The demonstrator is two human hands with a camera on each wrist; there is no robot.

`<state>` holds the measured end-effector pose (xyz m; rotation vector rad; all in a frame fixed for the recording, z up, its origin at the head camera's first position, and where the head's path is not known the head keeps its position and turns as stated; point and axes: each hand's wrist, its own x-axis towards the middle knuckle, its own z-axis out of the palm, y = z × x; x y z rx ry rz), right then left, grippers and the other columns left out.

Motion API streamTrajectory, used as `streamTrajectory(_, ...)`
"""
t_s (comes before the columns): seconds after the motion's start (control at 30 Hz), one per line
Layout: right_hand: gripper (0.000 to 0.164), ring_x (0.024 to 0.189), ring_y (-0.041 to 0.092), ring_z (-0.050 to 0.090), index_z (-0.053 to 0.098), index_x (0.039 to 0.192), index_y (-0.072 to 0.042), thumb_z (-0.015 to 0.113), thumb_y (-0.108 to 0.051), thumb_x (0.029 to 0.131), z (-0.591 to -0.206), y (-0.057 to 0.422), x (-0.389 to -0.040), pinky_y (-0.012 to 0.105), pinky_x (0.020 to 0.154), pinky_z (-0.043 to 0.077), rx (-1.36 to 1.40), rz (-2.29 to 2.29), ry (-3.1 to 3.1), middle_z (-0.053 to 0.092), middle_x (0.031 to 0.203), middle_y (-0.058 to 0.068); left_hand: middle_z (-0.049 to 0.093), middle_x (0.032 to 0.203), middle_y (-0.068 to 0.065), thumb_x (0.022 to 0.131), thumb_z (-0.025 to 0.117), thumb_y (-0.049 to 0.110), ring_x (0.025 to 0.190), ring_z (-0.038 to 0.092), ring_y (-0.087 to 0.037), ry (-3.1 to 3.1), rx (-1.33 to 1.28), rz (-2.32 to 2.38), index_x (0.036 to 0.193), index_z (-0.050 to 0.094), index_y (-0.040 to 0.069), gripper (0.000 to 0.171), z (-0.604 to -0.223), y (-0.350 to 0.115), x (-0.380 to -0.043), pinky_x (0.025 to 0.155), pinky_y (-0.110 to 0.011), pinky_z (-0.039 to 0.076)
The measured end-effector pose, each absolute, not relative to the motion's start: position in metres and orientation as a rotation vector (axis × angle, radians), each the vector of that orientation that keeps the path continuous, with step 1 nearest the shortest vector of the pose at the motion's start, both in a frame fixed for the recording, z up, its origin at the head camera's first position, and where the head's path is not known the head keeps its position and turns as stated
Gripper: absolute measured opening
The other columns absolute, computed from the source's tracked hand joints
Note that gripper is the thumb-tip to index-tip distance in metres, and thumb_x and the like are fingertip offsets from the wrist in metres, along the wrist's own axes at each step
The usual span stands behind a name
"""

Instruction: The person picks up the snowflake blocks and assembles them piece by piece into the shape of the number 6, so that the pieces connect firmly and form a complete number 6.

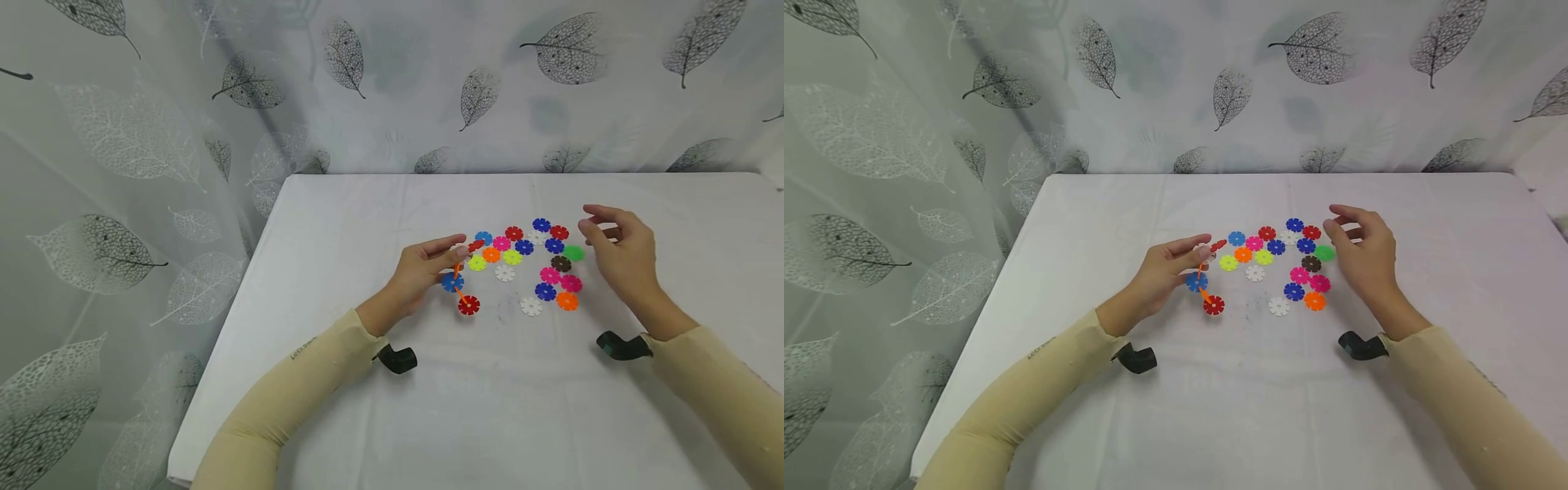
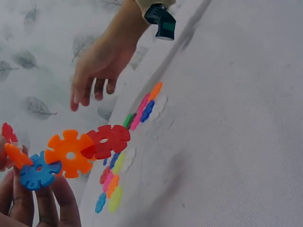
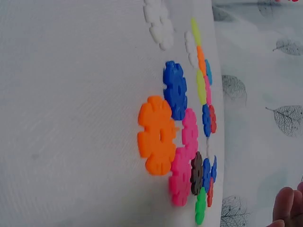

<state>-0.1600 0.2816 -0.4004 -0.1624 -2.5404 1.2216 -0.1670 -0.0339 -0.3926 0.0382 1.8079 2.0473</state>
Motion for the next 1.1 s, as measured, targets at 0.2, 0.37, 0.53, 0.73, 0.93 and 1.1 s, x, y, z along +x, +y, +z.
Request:
streamTrajectory(0.2, 0.055, 0.107, 0.036, 0.053, 0.059, 0.141, -0.007, 0.055, -0.046, 0.102, -0.404, 0.297, -0.16, 0.023, 0.065, 0.048, -0.214, 1.157, -2.899, 0.056, 0.128, 0.022, 0.072, 0.12, 0.003, 0.095, 0.074, 0.027, 0.118, 0.064, -0.026, 1.747, 0.02, 2.049, 0.132, 0.07, 0.017, 0.039, -0.392, -0.035, -0.167, 0.101, -0.048, 0.048)
streamTrajectory(0.37, 0.054, 0.106, 0.042, 0.052, 0.061, 0.136, -0.005, 0.065, -0.043, 0.098, -0.412, 0.306, -0.163, 0.031, 0.063, 0.051, -0.184, 1.117, -3.101, 0.056, 0.123, 0.026, 0.067, 0.126, 0.006, 0.094, 0.075, 0.021, 0.115, 0.064, -0.018, 1.726, 0.006, 2.049, 0.131, 0.07, 0.016, 0.038, -0.391, -0.036, -0.166, 0.102, -0.049, 0.047)
streamTrajectory(0.53, 0.054, 0.103, 0.042, 0.053, 0.063, 0.133, -0.002, 0.073, -0.039, 0.094, -0.415, 0.305, -0.164, 0.031, 0.062, 0.051, -0.112, 1.046, -3.177, 0.059, 0.12, 0.025, 0.067, 0.124, 0.004, 0.092, 0.077, 0.018, 0.112, 0.064, -0.017, 1.732, 0.012, 2.044, 0.125, 0.074, 0.017, 0.033, -0.392, -0.036, -0.166, 0.102, -0.046, 0.048)
streamTrajectory(0.73, 0.055, 0.103, 0.044, 0.053, 0.064, 0.13, 0.001, 0.075, -0.036, 0.092, -0.414, 0.302, -0.164, 0.031, 0.06, 0.05, -0.075, 0.926, -3.224, 0.062, 0.114, 0.024, 0.072, 0.114, -0.003, 0.089, 0.08, 0.015, 0.101, 0.069, -0.022, 1.752, 0.066, 2.054, 0.123, 0.075, 0.017, 0.034, -0.395, -0.037, -0.164, 0.086, -0.033, 0.053)
streamTrajectory(0.93, 0.053, 0.103, 0.046, 0.053, 0.064, 0.129, 0.001, 0.077, -0.034, 0.091, -0.415, 0.301, -0.166, 0.035, 0.062, 0.053, -0.043, 0.865, -3.243, 0.062, 0.112, 0.024, 0.071, 0.114, -0.003, 0.086, 0.082, 0.01, 0.11, 0.062, -0.016, 1.802, 0.15, 2.073, 0.126, 0.074, 0.014, 0.04, -0.397, -0.037, -0.163, 0.082, -0.026, 0.053)
streamTrajectory(1.1, 0.052, 0.108, 0.048, 0.052, 0.063, 0.129, -0.002, 0.078, -0.032, 0.09, -0.416, 0.301, -0.168, 0.042, 0.067, 0.056, -0.028, 0.918, -3.254, 0.06, 0.116, 0.025, 0.07, 0.107, -0.005, 0.084, 0.083, 0.005, 0.103, 0.063, -0.018, 1.808, 0.206, 2.087, 0.128, 0.072, 0.009, 0.046, -0.396, -0.036, -0.161, 0.077, -0.024, 0.056)
